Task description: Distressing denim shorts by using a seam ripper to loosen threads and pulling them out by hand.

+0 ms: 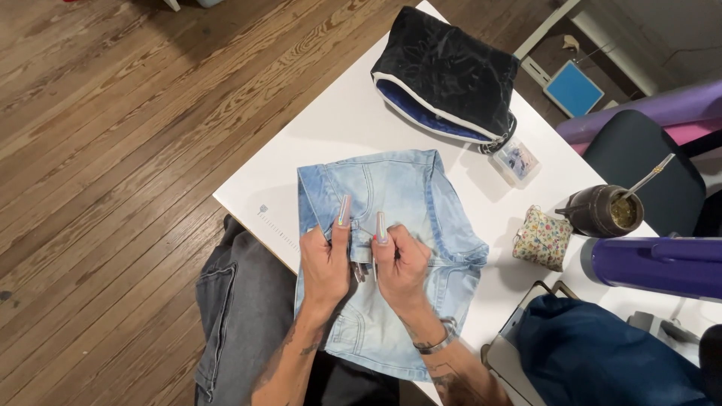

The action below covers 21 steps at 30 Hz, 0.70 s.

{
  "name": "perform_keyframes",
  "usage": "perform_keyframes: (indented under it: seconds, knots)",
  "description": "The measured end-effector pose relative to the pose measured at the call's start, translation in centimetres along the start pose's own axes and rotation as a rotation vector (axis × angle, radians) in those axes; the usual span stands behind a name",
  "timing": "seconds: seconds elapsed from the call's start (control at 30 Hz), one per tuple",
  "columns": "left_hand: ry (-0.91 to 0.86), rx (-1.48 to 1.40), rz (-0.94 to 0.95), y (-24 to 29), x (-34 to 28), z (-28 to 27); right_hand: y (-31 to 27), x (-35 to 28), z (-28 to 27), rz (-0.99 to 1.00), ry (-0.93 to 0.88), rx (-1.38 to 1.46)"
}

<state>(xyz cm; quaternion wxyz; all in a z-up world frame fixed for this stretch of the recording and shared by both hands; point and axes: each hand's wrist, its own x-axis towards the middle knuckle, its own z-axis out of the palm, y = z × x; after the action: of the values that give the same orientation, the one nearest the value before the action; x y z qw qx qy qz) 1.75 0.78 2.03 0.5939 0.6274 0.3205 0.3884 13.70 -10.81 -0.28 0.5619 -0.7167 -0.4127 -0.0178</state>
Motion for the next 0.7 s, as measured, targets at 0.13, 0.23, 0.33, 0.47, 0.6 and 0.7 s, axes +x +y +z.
perform_keyframes:
  seconds: [0.13, 0.23, 0.33, 0.47, 0.6, 0.7]
  knots:
    - [0.0, 0.009, 0.004, 2.5, 0.3, -0.1, 0.1, -0.1, 0.1, -0.016, 0.007, -0.08]
    - [0.0, 0.014, -0.006, 2.4, 0.0, -0.1, -0.4, -0.2, 0.1, -0.011, 0.014, -0.11]
    - [0.006, 0.028, -0.015, 2.0, -0.4, -0.1, -1.8, 0.6, 0.4, -0.001, 0.014, -0.108]
    - [0.027, -0.221, -0.219, -2.9, -1.5, 1.0, -2.5, 0.6, 0.2, 0.124, 0.062, 0.095]
    - [0.068, -0.409, -0.348, 1.0, -1.0, 1.8, 0.9, -1.6, 0.2, 0.0, 0.097, 0.019]
    - [0.071, -0.383, -0.324, -0.5, -1.2, 1.7, 0.3, -1.5, 0.5, -0.094, 0.134, -0.124]
